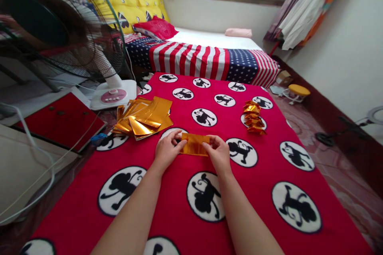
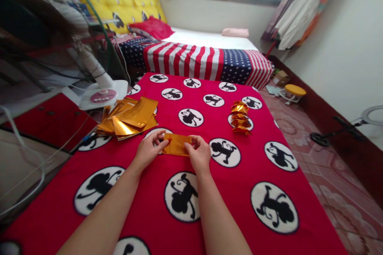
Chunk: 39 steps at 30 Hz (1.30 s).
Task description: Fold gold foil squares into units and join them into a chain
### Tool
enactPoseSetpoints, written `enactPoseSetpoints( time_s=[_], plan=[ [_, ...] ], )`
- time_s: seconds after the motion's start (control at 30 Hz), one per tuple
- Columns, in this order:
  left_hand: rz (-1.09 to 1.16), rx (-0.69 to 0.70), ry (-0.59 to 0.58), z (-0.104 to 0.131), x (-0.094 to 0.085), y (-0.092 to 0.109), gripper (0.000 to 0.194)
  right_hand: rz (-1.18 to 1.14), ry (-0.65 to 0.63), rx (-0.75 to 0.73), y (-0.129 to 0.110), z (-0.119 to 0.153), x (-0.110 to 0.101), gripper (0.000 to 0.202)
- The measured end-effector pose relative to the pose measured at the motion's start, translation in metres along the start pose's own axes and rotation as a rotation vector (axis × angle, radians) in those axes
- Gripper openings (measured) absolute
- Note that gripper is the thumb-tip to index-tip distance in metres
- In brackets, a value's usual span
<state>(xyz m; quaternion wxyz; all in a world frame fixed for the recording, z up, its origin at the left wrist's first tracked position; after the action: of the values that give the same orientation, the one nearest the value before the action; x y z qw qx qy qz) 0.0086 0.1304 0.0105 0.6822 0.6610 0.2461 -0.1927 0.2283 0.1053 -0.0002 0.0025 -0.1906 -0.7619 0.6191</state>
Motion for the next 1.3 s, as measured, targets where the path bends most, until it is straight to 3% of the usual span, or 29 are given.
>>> enactPoseSetpoints(
  time_s=[0.13, 0.4, 0.57, 0.77, 0.93, 1.1, 1.23, 1.3],
  plan=[
    [0.052, -0.022, -0.044, 0.001, 0.004, -0.004, 0.028, -0.019, 0.009, -0.022, -0.004, 0.001, -0.001, 0.027],
    [0.072, -0.048, -0.023, 0.003, 0.001, -0.005, 0.025, 0.017, 0.062, -0.033, -0.007, 0.004, -0.003, 0.033],
    [-0.143, 0.016, 0.063, 0.006, -0.001, 0.007, 0.019, 0.305, 0.072, -0.08, -0.012, 0.002, -0.006, 0.027],
    [-0.268, 0.061, 0.128, 0.011, 0.0, 0.021, 0.012, 0.667, -0.015, -0.206, -0.029, -0.002, 0.002, 0.021],
    [-0.246, 0.13, 0.151, 0.014, -0.002, 0.025, 0.035, 0.758, -0.042, -0.24, -0.034, -0.001, 0.008, 0.019],
    [-0.226, 0.175, 0.069, 0.013, 0.003, 0.022, 0.017, 0.729, -0.041, -0.221, -0.034, -0.001, 0.005, 0.019],
    [-0.234, 0.183, 0.069, 0.012, 0.005, 0.021, 0.02, 0.502, 0.154, -0.318, -0.058, 0.004, 0.0, 0.038],
    [-0.258, 0.188, 0.071, 0.013, 0.004, 0.022, 0.02, 0.309, 0.039, -0.413, -0.073, 0.01, 0.023, 0.05]
  ],
)
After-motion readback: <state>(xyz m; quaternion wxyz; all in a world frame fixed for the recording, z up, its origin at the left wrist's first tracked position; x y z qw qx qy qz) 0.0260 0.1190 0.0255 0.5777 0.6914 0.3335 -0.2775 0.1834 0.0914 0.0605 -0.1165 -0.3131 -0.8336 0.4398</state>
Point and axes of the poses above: each hand's wrist, its own z-axis away from the middle knuckle, its own x-axis out of the palm, y = z × x, the point moved 8 cm from there along -z, towards the middle knuckle, and after that the axes turned 10 degrees about -x, right-handed, at the moved point
